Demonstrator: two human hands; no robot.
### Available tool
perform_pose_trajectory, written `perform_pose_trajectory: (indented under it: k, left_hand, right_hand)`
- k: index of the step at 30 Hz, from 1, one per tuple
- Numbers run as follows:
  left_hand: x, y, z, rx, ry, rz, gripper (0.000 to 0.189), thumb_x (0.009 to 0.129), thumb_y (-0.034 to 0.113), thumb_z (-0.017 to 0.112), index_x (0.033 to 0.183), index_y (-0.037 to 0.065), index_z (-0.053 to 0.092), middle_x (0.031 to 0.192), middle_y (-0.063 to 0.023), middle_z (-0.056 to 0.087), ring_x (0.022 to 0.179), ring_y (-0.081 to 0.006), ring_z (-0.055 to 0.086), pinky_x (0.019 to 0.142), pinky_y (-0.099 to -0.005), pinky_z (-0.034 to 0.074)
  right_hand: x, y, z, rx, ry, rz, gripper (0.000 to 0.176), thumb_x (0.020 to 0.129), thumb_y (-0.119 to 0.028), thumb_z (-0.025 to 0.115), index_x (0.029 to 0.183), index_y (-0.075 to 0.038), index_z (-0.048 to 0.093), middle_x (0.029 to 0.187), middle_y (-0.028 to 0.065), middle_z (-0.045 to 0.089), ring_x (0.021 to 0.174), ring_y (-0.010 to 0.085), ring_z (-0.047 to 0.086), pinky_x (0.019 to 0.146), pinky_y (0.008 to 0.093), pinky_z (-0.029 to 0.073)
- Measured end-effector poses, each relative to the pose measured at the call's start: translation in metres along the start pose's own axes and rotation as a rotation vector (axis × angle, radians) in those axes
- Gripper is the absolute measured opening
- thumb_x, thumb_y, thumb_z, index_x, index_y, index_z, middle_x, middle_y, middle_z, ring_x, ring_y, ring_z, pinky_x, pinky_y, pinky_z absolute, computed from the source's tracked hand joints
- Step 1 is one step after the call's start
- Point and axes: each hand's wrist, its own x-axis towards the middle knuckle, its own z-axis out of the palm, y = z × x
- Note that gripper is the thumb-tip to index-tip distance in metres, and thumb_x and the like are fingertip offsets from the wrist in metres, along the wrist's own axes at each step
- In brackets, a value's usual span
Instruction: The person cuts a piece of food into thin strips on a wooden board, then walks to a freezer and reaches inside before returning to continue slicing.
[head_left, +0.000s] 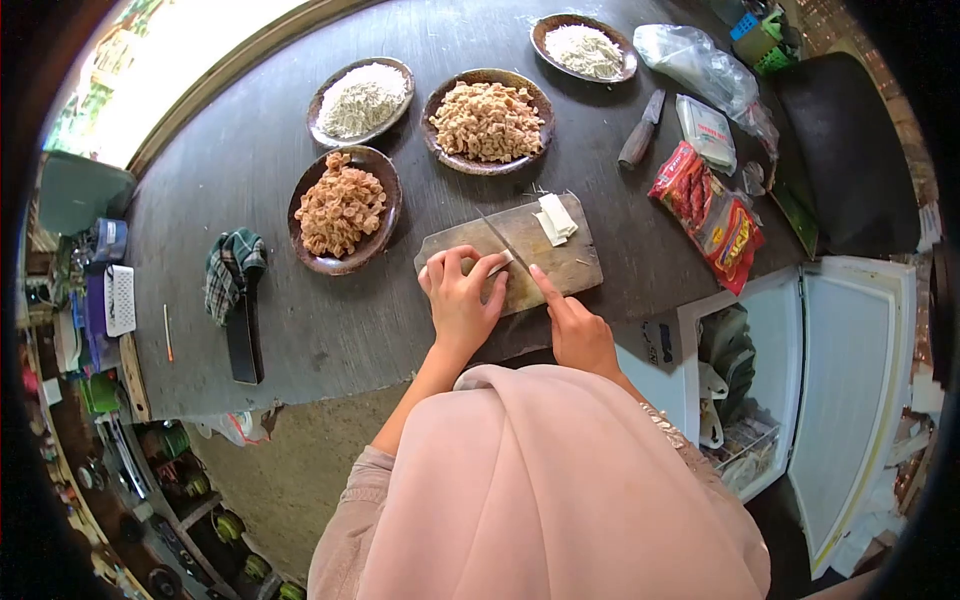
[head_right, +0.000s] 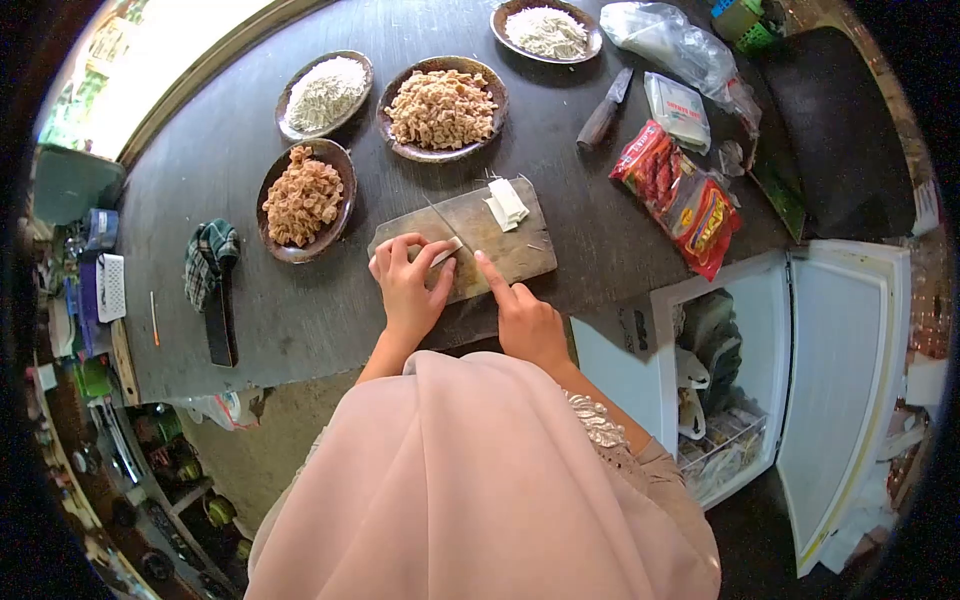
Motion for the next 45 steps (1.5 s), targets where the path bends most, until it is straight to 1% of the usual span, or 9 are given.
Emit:
perform_pose_trajectory:
  k: [2, 10, 15, 17, 24, 28, 39, 41, 45]
  left_hand:
    - [0.002, -0.002, -0.004, 0.001, -0.004, -0.001, 0.027, 0.08, 0.019, 0.079, 0.106, 0.022, 0.075, 0.109, -0.0012, 0.059, 0.111, -0.027, 0.05, 0.097, -0.0441, 0.036]
    - [0.012, -0.03, -0.013, -0.069, -0.084, 0.219, 0.036, 0.079, 0.01, 0.076, 0.112, 0.026, 0.076, 0.105, -0.0011, 0.06, 0.108, -0.026, 0.052, 0.095, -0.0439, 0.036]
    - [0.012, -0.031, -0.011, -0.089, -0.087, 0.219, 0.035, 0.079, 0.011, 0.076, 0.111, 0.026, 0.076, 0.105, -0.0009, 0.06, 0.108, -0.0261, 0.052, 0.095, -0.0437, 0.036]
    - [0.012, -0.031, -0.012, -0.092, -0.086, 0.213, 0.035, 0.079, 0.011, 0.076, 0.111, 0.026, 0.076, 0.105, -0.0009, 0.06, 0.108, -0.0261, 0.052, 0.095, -0.0436, 0.036]
    - [0.013, -0.032, -0.01, -0.118, -0.076, 0.217, 0.035, 0.08, 0.012, 0.076, 0.112, 0.025, 0.076, 0.105, -0.0014, 0.059, 0.106, -0.0257, 0.052, 0.094, -0.0428, 0.036]
    - [0.012, -0.033, -0.01, -0.121, -0.072, 0.215, 0.032, 0.079, 0.013, 0.076, 0.109, 0.022, 0.075, 0.105, -0.0019, 0.06, 0.107, -0.0264, 0.053, 0.095, -0.0445, 0.036]
    - [0.013, -0.033, -0.01, -0.124, -0.09, 0.214, 0.035, 0.078, 0.012, 0.077, 0.111, 0.024, 0.075, 0.106, -0.0016, 0.059, 0.108, -0.0263, 0.052, 0.094, -0.0442, 0.037]
    - [0.013, -0.033, -0.011, -0.123, -0.095, 0.212, 0.035, 0.079, 0.012, 0.076, 0.111, 0.024, 0.075, 0.106, -0.0016, 0.059, 0.107, -0.0263, 0.052, 0.094, -0.0441, 0.036]
    - [0.013, -0.033, -0.01, -0.125, -0.087, 0.216, 0.035, 0.079, 0.011, 0.076, 0.111, 0.025, 0.075, 0.105, -0.0019, 0.059, 0.106, -0.0263, 0.052, 0.093, -0.0436, 0.036]
  right_hand:
    - [0.0, -0.006, 0.002, -0.027, 0.014, 0.029, 0.083, 0.089, 0.0, 0.057, 0.16, -0.034, 0.031, 0.076, 0.0129, 0.057, 0.061, 0.0361, 0.066, 0.058, 0.0503, 0.057]
    - [-0.005, -0.013, 0.019, -0.168, 0.061, 0.069, 0.086, 0.087, 0.001, 0.056, 0.161, -0.037, 0.03, 0.074, 0.0114, 0.056, 0.056, 0.033, 0.065, 0.054, 0.0483, 0.056]
    - [0.007, -0.016, 0.021, -0.196, 0.077, 0.067, 0.086, 0.088, 0.002, 0.056, 0.16, -0.036, 0.031, 0.073, 0.0117, 0.056, 0.057, 0.0336, 0.065, 0.054, 0.0483, 0.056]
    - [0.013, -0.016, 0.026, -0.088, 0.136, 0.067, 0.084, 0.089, 0.001, 0.056, 0.16, -0.036, 0.031, 0.073, 0.0126, 0.057, 0.06, 0.0354, 0.065, 0.057, 0.0491, 0.056]
    - [0.003, -0.018, 0.027, -0.04, 0.114, 0.065, 0.083, 0.09, 0.0, 0.057, 0.16, -0.036, 0.031, 0.074, 0.0131, 0.057, 0.062, 0.0371, 0.065, 0.059, 0.0506, 0.056]
    - [0.002, -0.023, 0.027, -0.074, 0.088, 0.093, 0.082, 0.091, 0.0, 0.057, 0.16, -0.036, 0.031, 0.074, 0.0128, 0.057, 0.062, 0.0369, 0.065, 0.06, 0.0504, 0.056]
    - [0.011, -0.022, 0.025, -0.194, 0.082, 0.085, 0.082, 0.091, 0.001, 0.057, 0.16, -0.035, 0.033, 0.074, 0.013, 0.058, 0.061, 0.0356, 0.065, 0.059, 0.0487, 0.056]
    - [0.013, -0.016, 0.031, -0.059, 0.189, 0.033, 0.08, 0.091, 0.001, 0.057, 0.16, -0.033, 0.034, 0.074, 0.0129, 0.057, 0.061, 0.0349, 0.064, 0.058, 0.0481, 0.055]
    - [0.008, -0.012, 0.032, -0.014, 0.205, -0.005, 0.08, 0.091, 0.001, 0.057, 0.16, -0.032, 0.034, 0.074, 0.0124, 0.056, 0.06, 0.0343, 0.064, 0.058, 0.0476, 0.055]
